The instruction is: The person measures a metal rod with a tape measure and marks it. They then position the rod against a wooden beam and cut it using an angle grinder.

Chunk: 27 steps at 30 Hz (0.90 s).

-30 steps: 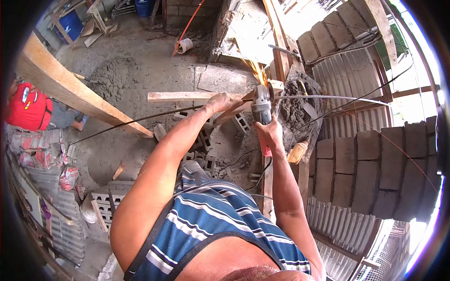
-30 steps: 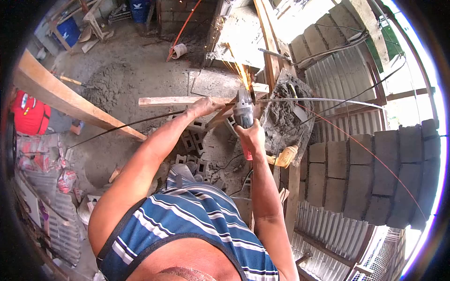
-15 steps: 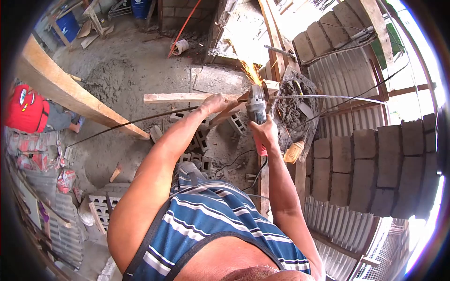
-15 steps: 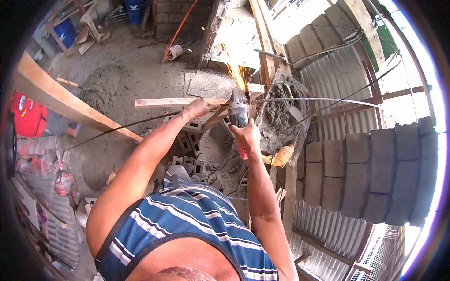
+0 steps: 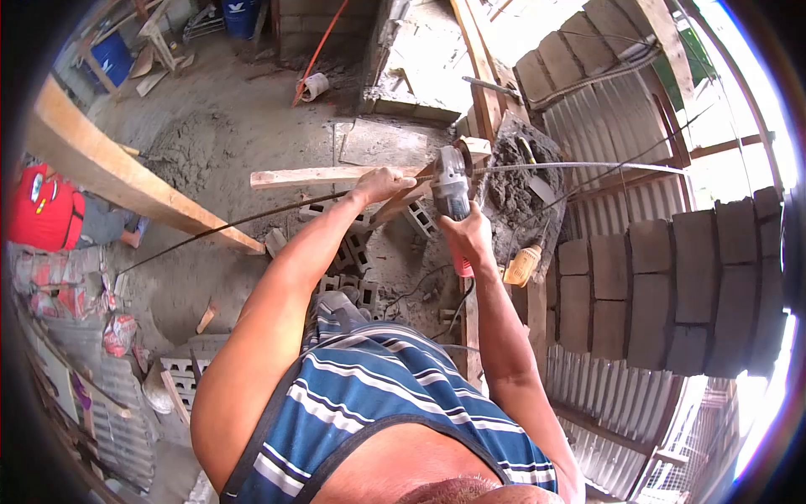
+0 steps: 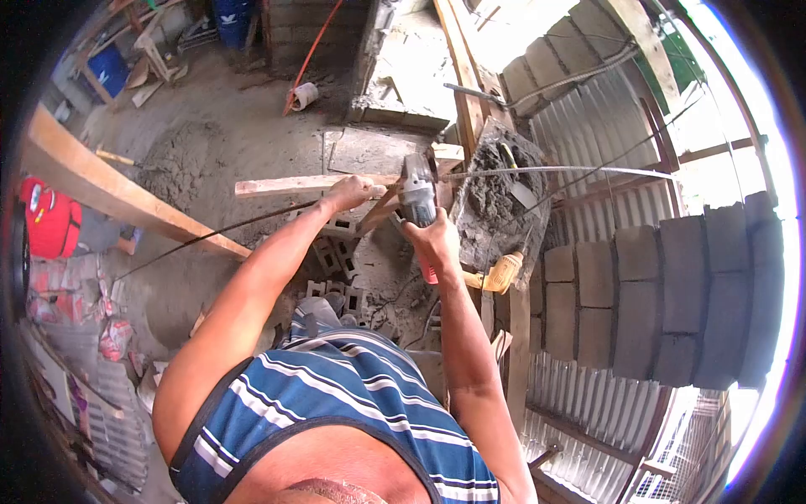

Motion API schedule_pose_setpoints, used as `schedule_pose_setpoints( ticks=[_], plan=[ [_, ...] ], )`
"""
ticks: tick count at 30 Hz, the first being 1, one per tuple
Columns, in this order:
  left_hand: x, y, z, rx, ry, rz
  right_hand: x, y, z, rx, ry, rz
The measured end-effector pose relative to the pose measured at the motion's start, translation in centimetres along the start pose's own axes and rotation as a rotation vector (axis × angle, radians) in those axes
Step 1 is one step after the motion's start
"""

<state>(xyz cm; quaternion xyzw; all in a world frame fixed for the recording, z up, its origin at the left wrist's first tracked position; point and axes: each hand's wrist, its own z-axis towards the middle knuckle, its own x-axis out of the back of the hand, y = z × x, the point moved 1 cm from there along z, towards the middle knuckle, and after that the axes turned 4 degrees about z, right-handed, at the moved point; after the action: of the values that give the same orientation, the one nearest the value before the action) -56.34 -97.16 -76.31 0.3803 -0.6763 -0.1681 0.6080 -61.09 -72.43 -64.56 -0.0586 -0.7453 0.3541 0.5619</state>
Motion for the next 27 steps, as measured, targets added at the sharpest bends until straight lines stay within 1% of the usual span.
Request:
schedule_pose_setpoints(
  ticks=[1,3,4,5,7,8,9,11,12,14,15,17,20,23,27],
  plan=[
    [-1.1,-0.7,0.6,-0.014,-0.009,0.005,0.2,-0.4,-0.1,-0.011,0.013,0.003],
    [-3.2,-1.9,1.6,-0.263,0.216,-0.047,0.6,-1.1,-0.3,-0.01,-0.018,0.001],
    [-3.1,-1.6,1.8,-0.323,0.198,0.105,0.7,-1.3,-0.5,-0.002,-0.017,-0.015],
    [-3.2,-1.1,2.0,-0.344,0.179,0.113,0.6,-1.0,-0.2,-0.002,-0.026,-0.035],
    [-2.6,0.6,0.8,-0.139,0.096,-0.071,0.6,-0.9,-0.4,-0.016,-0.014,-0.025],
    [-3.0,0.9,0.6,-0.154,0.127,-0.063,0.7,-0.7,-0.4,-0.035,-0.001,-0.013],
    [-3.5,0.7,1.0,-0.166,0.11,-0.052,0.7,-0.6,-0.5,-0.032,-0.026,0.001],
    [-4.4,0.3,1.7,-0.31,0.214,-0.04,0.6,-0.2,-0.5,-0.04,-0.048,0.025],
    [-4.3,0.7,1.4,-0.315,0.202,-0.034,0.5,0.1,-0.5,-0.045,-0.055,0.015],
    [-3.4,1.7,0.4,-0.466,0.185,0.054,0.3,0.7,-0.5,-0.055,-0.06,0.013],
    [-3.8,1.4,0.7,-0.47,0.177,0.06,0.1,1.0,-0.4,-0.05,-0.054,0.02],
    [-5.0,0.3,1.6,-0.304,0.106,-0.048,0.1,1.2,-0.3,-0.05,-0.045,0.031],
    [-5.5,0.5,1.2,-0.255,0.108,-0.102,0.6,1.0,-0.6,-0.081,-0.057,0.026],
    [-6.2,0.3,1.3,-0.282,0.134,-0.034,0.8,0.6,-0.6,-0.093,-0.079,0.01],
    [-6.7,0.1,1.1,-0.263,0.164,-0.075,0.6,0.9,-0.8,-0.094,-0.053,0.027]
  ],
)
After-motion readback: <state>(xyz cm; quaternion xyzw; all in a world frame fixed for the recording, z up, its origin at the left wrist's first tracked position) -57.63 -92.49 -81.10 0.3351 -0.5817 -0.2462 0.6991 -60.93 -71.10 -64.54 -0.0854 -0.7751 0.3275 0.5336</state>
